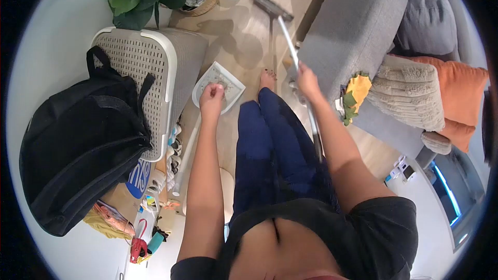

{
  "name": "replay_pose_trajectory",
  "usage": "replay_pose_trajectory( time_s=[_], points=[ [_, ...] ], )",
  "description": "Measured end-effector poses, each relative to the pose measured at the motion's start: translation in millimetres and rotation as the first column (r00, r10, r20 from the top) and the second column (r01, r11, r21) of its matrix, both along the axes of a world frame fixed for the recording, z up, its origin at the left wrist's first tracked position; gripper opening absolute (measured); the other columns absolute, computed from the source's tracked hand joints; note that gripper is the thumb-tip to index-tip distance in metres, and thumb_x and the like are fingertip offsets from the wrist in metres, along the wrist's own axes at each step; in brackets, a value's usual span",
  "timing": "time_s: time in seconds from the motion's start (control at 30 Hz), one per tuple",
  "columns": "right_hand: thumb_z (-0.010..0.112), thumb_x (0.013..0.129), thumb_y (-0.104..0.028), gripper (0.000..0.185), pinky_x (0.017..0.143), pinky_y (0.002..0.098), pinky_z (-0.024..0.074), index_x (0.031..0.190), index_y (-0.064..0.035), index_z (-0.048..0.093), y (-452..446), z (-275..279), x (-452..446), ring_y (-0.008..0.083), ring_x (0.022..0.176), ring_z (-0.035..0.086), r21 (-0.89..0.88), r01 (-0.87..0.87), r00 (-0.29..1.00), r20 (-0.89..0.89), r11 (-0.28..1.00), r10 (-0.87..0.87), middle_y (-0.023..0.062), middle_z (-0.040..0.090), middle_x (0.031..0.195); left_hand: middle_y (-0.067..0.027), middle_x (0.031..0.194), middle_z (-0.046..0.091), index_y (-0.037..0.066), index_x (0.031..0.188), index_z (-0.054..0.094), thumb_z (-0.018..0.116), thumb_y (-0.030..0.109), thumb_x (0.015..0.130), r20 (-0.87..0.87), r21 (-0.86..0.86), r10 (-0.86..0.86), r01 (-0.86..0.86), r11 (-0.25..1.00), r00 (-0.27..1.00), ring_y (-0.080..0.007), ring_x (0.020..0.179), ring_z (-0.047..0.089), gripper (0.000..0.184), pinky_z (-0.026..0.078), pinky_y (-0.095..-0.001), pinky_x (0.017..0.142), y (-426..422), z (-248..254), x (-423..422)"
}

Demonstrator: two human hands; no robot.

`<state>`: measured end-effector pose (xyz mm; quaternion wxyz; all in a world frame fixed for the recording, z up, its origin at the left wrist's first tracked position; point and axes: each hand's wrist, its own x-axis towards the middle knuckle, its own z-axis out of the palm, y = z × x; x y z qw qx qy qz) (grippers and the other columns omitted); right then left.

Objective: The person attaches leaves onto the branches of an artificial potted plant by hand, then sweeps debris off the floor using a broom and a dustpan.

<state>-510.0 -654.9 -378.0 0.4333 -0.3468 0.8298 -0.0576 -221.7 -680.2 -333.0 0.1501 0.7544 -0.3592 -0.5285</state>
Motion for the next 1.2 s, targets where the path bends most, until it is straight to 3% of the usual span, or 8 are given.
replay_pose_trajectory(
  time_s=[0.17,0.23,0.4,0.57,0.73,0.83,1.13,1.2],
  points=[
    [0.037,0.086,-0.017,0.034,0.076,0.0433,0.0471,0.115,-0.0072,0.052,-133,-58,-16,0.0377,0.092,0.057,-0.109,-0.069,0.995,-0.082,0.992,0.060,0.0238,0.059,0.098,-0.0023,0.085,0.058,0.002,0.093,0.057,0.058,0.021,0.083,-0.065,0.016,0.098,-0.097,0.995,0.993,-0.0103,0.079,0.052,0.021,0.042,-0.0241,0.073,33,-2,13],
    [0.037,0.086,-0.016,0.035,0.072,0.0430,0.0486,0.115,-0.0061,0.052,-152,-60,4,0.0359,0.087,0.059,0.106,-0.105,0.994,0.003,0.989,0.106,0.0226,0.060,0.095,-0.0013,0.087,0.056,0.003,0.096,0.057,0.058,0.023,0.083,-0.070,0.074,0.090,-0.084,0.994,0.993,-0.0095,0.081,0.050,0.024,0.040,-0.0236,0.075,54,-12,20],
    [0.037,0.085,-0.012,0.038,0.076,0.0486,0.0453,0.122,-0.0094,0.044,-42,-59,31,0.0402,0.088,0.058,0.109,-0.451,0.879,-0.121,0.886,0.462,0.0255,0.059,0.095,-0.0015,0.089,0.055,0.004,0.102,0.054,0.056,0.019,0.083,-0.107,0.100,0.153,-0.143,0.985,0.982,-0.0102,0.080,0.051,0.024,0.040,-0.0235,0.075,112,-35,32],
    [0.038,0.084,-0.011,0.040,0.079,0.0493,0.0435,0.123,-0.0107,0.043,4,-23,36,0.0418,0.090,0.056,0.100,-0.358,0.931,-0.035,0.928,0.363,0.0278,0.057,0.096,-0.0022,0.092,0.054,0.004,0.103,0.053,0.056,0.018,0.083,-0.096,0.187,0.207,-0.186,0.965,0.974,-0.0105,0.082,0.051,0.025,0.040,-0.0235,0.075,136,-36,58],
    [0.037,0.087,-0.021,0.033,0.077,0.0483,0.0446,0.112,-0.0042,0.050,-115,-82,49,0.0418,0.090,0.056,-0.150,-0.298,0.954,-0.069,0.943,0.291,0.0231,0.059,0.095,-0.0022,0.094,0.054,0.005,0.105,0.052,0.056,0.018,0.084,-0.090,0.245,0.298,-0.269,0.931,0.950,-0.0106,0.083,0.051,0.025,0.042,-0.0248,0.075,166,-45,80],
    [0.029,0.090,-0.031,0.042,0.077,0.0473,0.0452,0.111,-0.0012,0.050,-117,-84,76,0.0406,0.090,0.056,0.028,-0.452,0.871,-0.201,0.892,0.448,0.0220,0.060,0.095,-0.0016,0.095,0.054,0.005,0.105,0.051,0.056,0.019,0.085,-0.141,0.144,0.314,-0.294,0.945,0.939,-0.0103,0.084,0.051,0.025,0.042,-0.0253,0.074,149,-22,77],
    [0.031,0.091,-0.019,0.038,0.074,0.0453,0.0477,0.127,-0.0139,0.039,-13,-15,30,0.0374,0.089,0.059,0.211,-0.660,0.710,-0.138,0.721,0.690,0.0226,0.058,0.097,-0.0051,0.104,0.050,0.006,0.118,0.039,0.053,0.025,0.088,-0.398,-0.020,0.597,-0.657,0.753,0.696,-0.0140,0.091,0.049,0.038,0.038,-0.0299,0.081,53,38,68],
    [0.033,0.090,-0.017,0.039,0.070,0.0464,0.0483,0.128,-0.0119,0.038,-46,-16,29,0.0371,0.085,0.060,0.155,-0.669,0.715,-0.135,0.727,0.686,0.0226,0.059,0.093,-0.0067,0.108,0.049,0.007,0.118,0.038,0.051,0.045,0.086,-0.484,0.002,0.623,-0.711,0.703,0.614,-0.0166,0.095,0.048,0.052,0.038,-0.0318,0.081,47,38,72]
  ],
)
